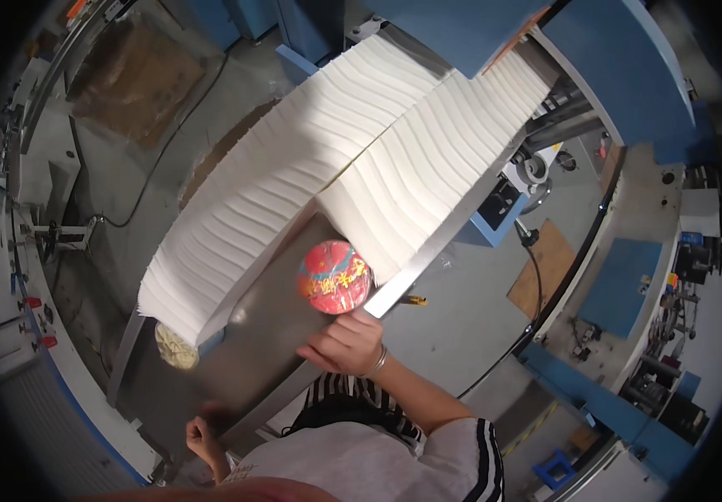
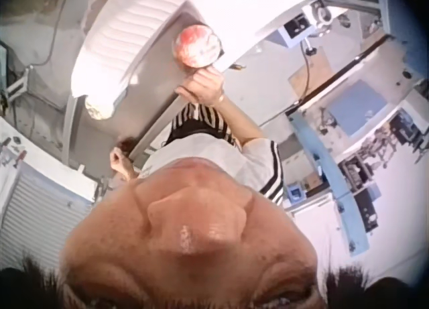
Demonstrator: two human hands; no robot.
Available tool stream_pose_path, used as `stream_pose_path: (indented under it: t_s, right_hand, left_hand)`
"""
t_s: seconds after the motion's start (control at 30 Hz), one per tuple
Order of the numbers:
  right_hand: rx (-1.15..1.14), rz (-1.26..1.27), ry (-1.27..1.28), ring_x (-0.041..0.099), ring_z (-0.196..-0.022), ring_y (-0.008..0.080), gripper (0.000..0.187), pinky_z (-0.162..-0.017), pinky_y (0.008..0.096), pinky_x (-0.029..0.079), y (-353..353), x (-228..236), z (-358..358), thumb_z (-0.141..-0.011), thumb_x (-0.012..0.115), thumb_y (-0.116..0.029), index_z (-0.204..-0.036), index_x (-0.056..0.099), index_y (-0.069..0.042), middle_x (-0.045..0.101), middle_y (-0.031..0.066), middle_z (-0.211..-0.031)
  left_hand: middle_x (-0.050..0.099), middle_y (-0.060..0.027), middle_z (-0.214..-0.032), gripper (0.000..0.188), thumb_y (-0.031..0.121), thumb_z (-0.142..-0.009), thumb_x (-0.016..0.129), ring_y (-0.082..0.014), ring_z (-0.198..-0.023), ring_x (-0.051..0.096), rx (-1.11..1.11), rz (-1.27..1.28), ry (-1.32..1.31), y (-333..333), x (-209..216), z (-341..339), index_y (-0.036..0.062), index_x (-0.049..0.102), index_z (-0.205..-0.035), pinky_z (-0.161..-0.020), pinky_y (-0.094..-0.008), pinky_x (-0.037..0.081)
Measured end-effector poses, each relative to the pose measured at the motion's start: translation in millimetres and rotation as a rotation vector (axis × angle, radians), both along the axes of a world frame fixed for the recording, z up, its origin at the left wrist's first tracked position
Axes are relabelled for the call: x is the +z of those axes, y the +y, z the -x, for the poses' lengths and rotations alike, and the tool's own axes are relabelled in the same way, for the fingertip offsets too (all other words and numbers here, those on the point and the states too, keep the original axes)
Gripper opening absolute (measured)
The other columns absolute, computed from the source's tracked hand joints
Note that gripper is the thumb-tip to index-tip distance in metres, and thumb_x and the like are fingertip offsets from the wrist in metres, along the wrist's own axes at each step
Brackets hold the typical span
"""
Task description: Manually sorting and placing stacks of paper napkins onto a conveyor belt for packaging.
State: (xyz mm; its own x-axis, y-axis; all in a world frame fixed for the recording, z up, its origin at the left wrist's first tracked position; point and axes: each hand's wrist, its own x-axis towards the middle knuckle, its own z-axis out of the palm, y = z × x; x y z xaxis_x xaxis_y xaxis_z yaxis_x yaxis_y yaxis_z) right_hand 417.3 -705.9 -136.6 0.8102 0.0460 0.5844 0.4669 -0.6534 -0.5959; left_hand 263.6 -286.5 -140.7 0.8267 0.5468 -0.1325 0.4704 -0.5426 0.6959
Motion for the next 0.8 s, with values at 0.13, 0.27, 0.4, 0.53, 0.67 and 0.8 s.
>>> stream_pose_path:
  t_s: [0.13, 0.27, 0.4, 0.53, 0.67, 0.8]
  right_hand:
    - [-0.060, 0.038, -0.062, 0.050, -0.050, 0.0159, 0.018, -0.050, 0.0278, 0.037, 3, 1, -2, -0.065, 0.079, -0.021, -0.067, 0.063, -0.014, 0.054, -0.0016, -0.059]
    - [-0.111, 0.042, -0.083, 0.050, -0.050, 0.0166, 0.019, -0.048, 0.0290, 0.035, 7, 4, 1, -0.065, 0.079, -0.020, -0.065, 0.062, -0.012, 0.053, 0.0002, -0.058]
    - [-0.156, 0.017, -0.085, 0.050, -0.049, 0.0188, 0.014, -0.050, 0.0315, 0.036, 12, 4, 4, -0.066, 0.077, -0.014, -0.064, 0.063, -0.011, 0.056, 0.0014, -0.059]
    - [-0.199, 0.054, -0.078, 0.054, -0.054, 0.0239, 0.025, -0.052, 0.0368, 0.041, 18, -4, 0, -0.076, 0.074, -0.026, -0.062, 0.059, -0.011, 0.053, 0.0055, -0.056]
    - [-0.202, 0.032, -0.071, 0.056, -0.053, 0.0231, 0.024, -0.052, 0.0353, 0.042, 18, 5, -2, -0.076, 0.074, -0.027, -0.064, 0.062, -0.010, 0.056, 0.0042, -0.057]
    - [-0.246, 0.088, 0.072, 0.056, -0.059, 0.0217, 0.024, -0.060, 0.0346, 0.042, 31, 13, 9, -0.074, 0.075, -0.030, -0.066, 0.062, -0.011, 0.058, 0.0012, -0.059]
  left_hand:
    - [0.054, -0.0009, -0.067, 0.022, 0.015, -0.093, 0.058, -0.0084, -0.062, 0.044, -0.037, -0.038, 0.020, 2, -1, -1, -0.0011, 0.058, -0.078, -0.056, -0.0252, 0.039]
    - [0.047, 0.0004, -0.064, 0.023, 0.014, -0.094, 0.056, -0.0059, -0.062, 0.039, -0.134, -0.106, -0.083, -23, 15, -16, -0.0019, 0.055, -0.077, -0.054, -0.0241, 0.036]
    - [0.056, -0.0081, -0.066, 0.023, 0.016, -0.093, 0.056, -0.0136, -0.061, 0.049, -0.151, -0.208, -0.088, -29, 21, -16, -0.0023, 0.058, -0.080, -0.059, -0.0312, 0.044]
    - [0.062, -0.0068, -0.065, 0.023, 0.020, -0.093, 0.056, -0.0124, -0.058, 0.056, -0.060, -0.027, -0.162, -25, 12, -9, 0.0021, 0.062, -0.080, -0.058, -0.0297, 0.047]
    - [0.060, -0.0115, -0.064, 0.027, 0.028, -0.091, 0.059, -0.0210, -0.057, 0.055, -0.119, -0.114, -0.183, -29, 13, -16, 0.0044, 0.065, -0.080, -0.057, -0.0338, 0.045]
    - [0.062, -0.0118, -0.067, 0.025, 0.028, -0.089, 0.059, -0.0287, -0.061, 0.059, -0.143, -0.162, -0.150, -38, 26, -17, 0.0061, 0.066, -0.082, -0.059, -0.0362, 0.046]
